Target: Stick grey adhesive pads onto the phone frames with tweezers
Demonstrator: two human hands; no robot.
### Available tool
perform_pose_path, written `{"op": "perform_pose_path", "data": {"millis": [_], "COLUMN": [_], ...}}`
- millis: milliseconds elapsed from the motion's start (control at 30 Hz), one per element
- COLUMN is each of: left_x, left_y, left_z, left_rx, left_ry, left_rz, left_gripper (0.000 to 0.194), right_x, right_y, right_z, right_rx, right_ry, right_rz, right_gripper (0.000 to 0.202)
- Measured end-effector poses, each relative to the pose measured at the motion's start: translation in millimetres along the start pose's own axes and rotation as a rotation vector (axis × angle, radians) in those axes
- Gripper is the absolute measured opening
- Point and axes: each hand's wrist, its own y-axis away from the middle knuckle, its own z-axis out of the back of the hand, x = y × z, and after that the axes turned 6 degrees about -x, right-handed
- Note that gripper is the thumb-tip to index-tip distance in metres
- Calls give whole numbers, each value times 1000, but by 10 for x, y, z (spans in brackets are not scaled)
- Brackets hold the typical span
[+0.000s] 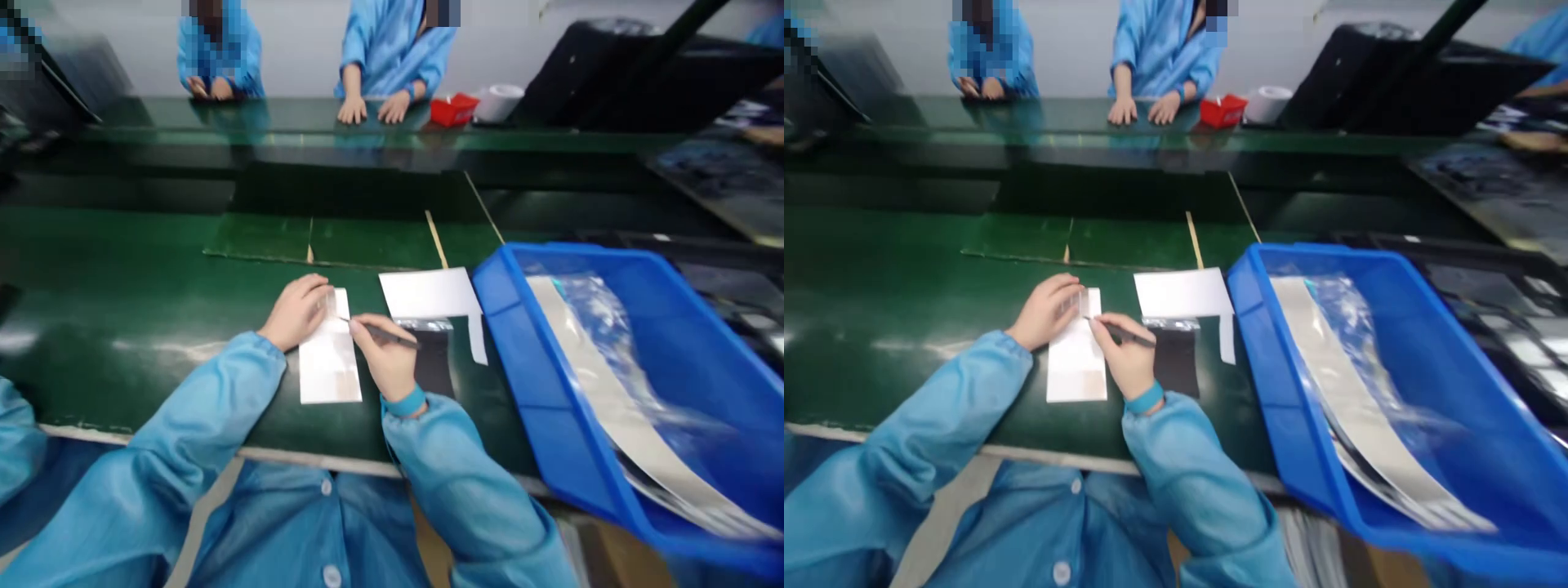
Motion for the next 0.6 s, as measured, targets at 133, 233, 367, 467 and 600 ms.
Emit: {"op": "perform_pose_path", "data": {"millis": [133, 233, 367, 467, 600], "left_x": [-129, -269, -305, -260, -230], "left_y": [61, 117, 157, 168, 173], "left_z": [60, 70, 8, -36, -59], "left_rx": [106, 213, 318, 340, 341], "left_ry": [55, 61, 30, 35, 49], "left_rz": [-291, -362, -390, -384, -371], "left_gripper": [27, 32, 37, 36, 37], "right_x": [109, 129, -35, -143, -159], "right_y": [135, 284, 393, 410, 411], "right_z": [222, 439, 605, 615, 585], "right_rx": [-25, 140, 279, 251, 253], "right_ry": [-31, 54, 173, 200, 228], "right_rz": [-76, -69, -115, -147, -139], "right_gripper": [12, 7, 12, 16, 16]}}
